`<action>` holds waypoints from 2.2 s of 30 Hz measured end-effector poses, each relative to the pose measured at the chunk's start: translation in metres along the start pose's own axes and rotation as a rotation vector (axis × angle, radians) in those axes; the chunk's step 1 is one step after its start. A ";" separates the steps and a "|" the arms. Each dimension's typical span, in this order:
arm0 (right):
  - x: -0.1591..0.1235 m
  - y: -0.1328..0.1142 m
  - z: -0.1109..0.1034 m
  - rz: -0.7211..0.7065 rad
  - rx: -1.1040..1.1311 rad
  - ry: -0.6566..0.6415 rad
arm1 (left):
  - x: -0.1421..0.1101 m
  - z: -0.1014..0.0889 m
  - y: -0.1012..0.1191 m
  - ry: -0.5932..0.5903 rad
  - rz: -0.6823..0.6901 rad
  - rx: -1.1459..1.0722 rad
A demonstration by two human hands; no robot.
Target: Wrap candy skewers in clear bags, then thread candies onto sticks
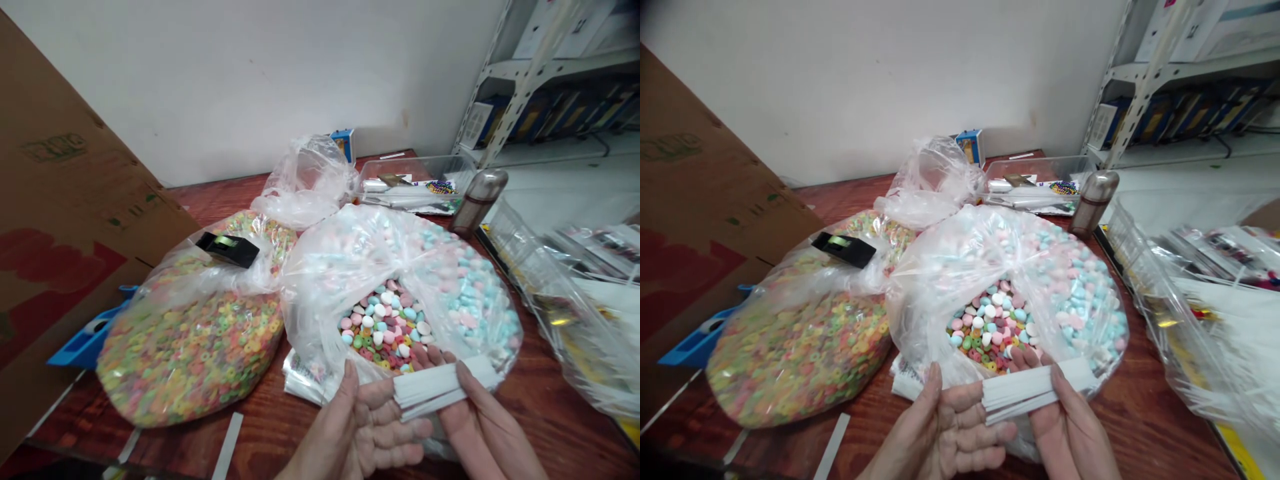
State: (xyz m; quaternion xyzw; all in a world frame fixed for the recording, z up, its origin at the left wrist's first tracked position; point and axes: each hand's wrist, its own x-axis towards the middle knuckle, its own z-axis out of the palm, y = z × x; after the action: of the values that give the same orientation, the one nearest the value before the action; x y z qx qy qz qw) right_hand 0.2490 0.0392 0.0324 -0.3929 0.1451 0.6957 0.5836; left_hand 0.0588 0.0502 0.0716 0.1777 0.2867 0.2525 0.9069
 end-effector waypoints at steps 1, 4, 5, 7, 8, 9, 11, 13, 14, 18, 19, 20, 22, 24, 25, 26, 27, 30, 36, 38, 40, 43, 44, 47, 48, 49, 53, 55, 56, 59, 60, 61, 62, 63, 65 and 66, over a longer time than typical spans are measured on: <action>0.000 0.000 0.000 0.004 0.006 0.005 | 0.000 0.000 0.000 0.003 -0.001 0.009; 0.000 0.000 0.000 0.026 0.040 0.018 | -0.001 -0.001 0.000 0.003 0.002 0.033; 0.001 0.000 -0.001 0.040 0.052 0.021 | -0.001 -0.001 -0.001 0.000 0.007 0.035; 0.002 0.000 -0.001 0.068 0.077 0.016 | -0.001 -0.002 -0.003 0.001 0.020 0.037; 0.002 -0.001 -0.001 0.080 0.090 0.013 | -0.001 -0.002 -0.003 0.006 0.023 0.039; 0.002 -0.001 -0.001 0.091 0.103 0.016 | -0.002 -0.001 -0.004 0.018 0.023 0.044; 0.003 -0.002 -0.001 0.100 0.127 0.029 | -0.002 0.000 -0.004 0.035 0.014 0.066; 0.002 -0.002 -0.002 0.097 0.144 0.046 | -0.002 0.003 -0.004 0.019 0.004 0.088; 0.002 -0.003 -0.002 0.095 0.149 0.055 | -0.002 0.003 -0.003 0.003 0.004 0.095; 0.001 -0.003 -0.003 0.102 0.172 0.066 | -0.002 0.003 -0.004 -0.027 0.006 0.097; 0.002 -0.003 -0.003 0.107 0.181 0.065 | -0.002 0.002 -0.004 -0.022 0.009 0.096; 0.002 -0.003 -0.003 0.112 0.188 0.063 | -0.002 0.001 -0.005 -0.020 0.010 0.097; 0.003 -0.002 -0.002 0.123 0.198 0.073 | -0.001 0.000 -0.007 -0.010 0.011 0.097; 0.002 -0.001 -0.001 0.129 0.203 0.088 | -0.001 0.000 -0.007 0.008 0.000 0.096; 0.002 -0.002 0.000 0.130 0.199 0.097 | -0.001 0.000 -0.007 0.021 -0.003 0.099; 0.001 -0.003 0.000 0.122 0.191 0.104 | 0.000 0.000 -0.007 0.038 0.002 0.113; -0.001 -0.005 0.002 0.108 0.174 0.108 | 0.001 0.000 -0.006 0.063 0.019 0.152; -0.006 -0.016 0.009 -0.018 0.090 0.077 | 0.004 -0.001 -0.001 0.237 0.143 0.454; -0.002 -0.026 0.022 -0.170 -0.097 -0.100 | 0.013 -0.002 -0.002 0.381 0.317 0.609; 0.003 -0.017 0.022 -0.114 -0.134 -0.138 | 0.017 -0.004 -0.006 0.317 0.364 0.484; 0.006 -0.006 0.020 -0.095 -0.150 -0.170 | 0.019 -0.006 -0.010 0.313 0.424 0.448; 0.005 0.004 0.018 -0.138 -0.145 -0.149 | 0.020 -0.011 -0.010 0.379 0.423 0.449; 0.004 0.005 0.019 -0.148 -0.145 -0.132 | 0.020 -0.012 -0.010 0.395 0.405 0.445; -0.001 0.004 0.023 -0.145 -0.152 -0.086 | 0.019 -0.013 -0.008 0.396 0.342 0.411; -0.002 0.004 0.025 -0.141 -0.152 -0.070 | 0.019 -0.012 -0.008 0.389 0.322 0.383; -0.003 0.003 0.026 -0.138 -0.151 -0.054 | 0.019 -0.012 -0.008 0.379 0.303 0.344; -0.002 0.004 0.026 -0.155 -0.156 -0.005 | 0.020 -0.009 -0.009 0.337 0.251 0.186; 0.000 0.005 0.025 -0.177 -0.171 0.023 | 0.019 -0.008 -0.009 0.340 0.242 0.145; 0.001 0.006 0.025 -0.185 -0.180 0.034 | 0.019 -0.008 -0.008 0.345 0.234 0.129; 0.002 0.006 0.022 -0.190 -0.196 0.034 | 0.018 -0.008 -0.007 0.356 0.215 0.092; 0.002 0.006 0.022 -0.190 -0.196 0.033 | 0.018 -0.007 -0.007 0.360 0.218 0.086; 0.003 0.005 0.021 -0.186 -0.194 0.033 | 0.018 -0.007 -0.007 0.368 0.228 0.081; 0.003 0.005 0.020 -0.179 -0.191 0.027 | 0.018 -0.007 -0.008 0.376 0.238 0.079; 0.003 0.005 0.019 -0.170 -0.189 0.016 | 0.018 -0.007 -0.008 0.384 0.247 0.077; 0.004 0.005 0.019 -0.149 -0.186 -0.012 | 0.018 -0.006 -0.009 0.393 0.255 0.076; 0.004 0.006 0.020 -0.141 -0.187 -0.025 | 0.018 -0.006 -0.009 0.396 0.256 0.077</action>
State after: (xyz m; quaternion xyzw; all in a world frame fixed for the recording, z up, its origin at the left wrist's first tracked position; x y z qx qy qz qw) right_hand 0.2362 0.0535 0.0405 -0.4460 0.0442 0.6684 0.5937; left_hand 0.0712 0.0544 0.0547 0.1940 0.4437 0.3841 0.7861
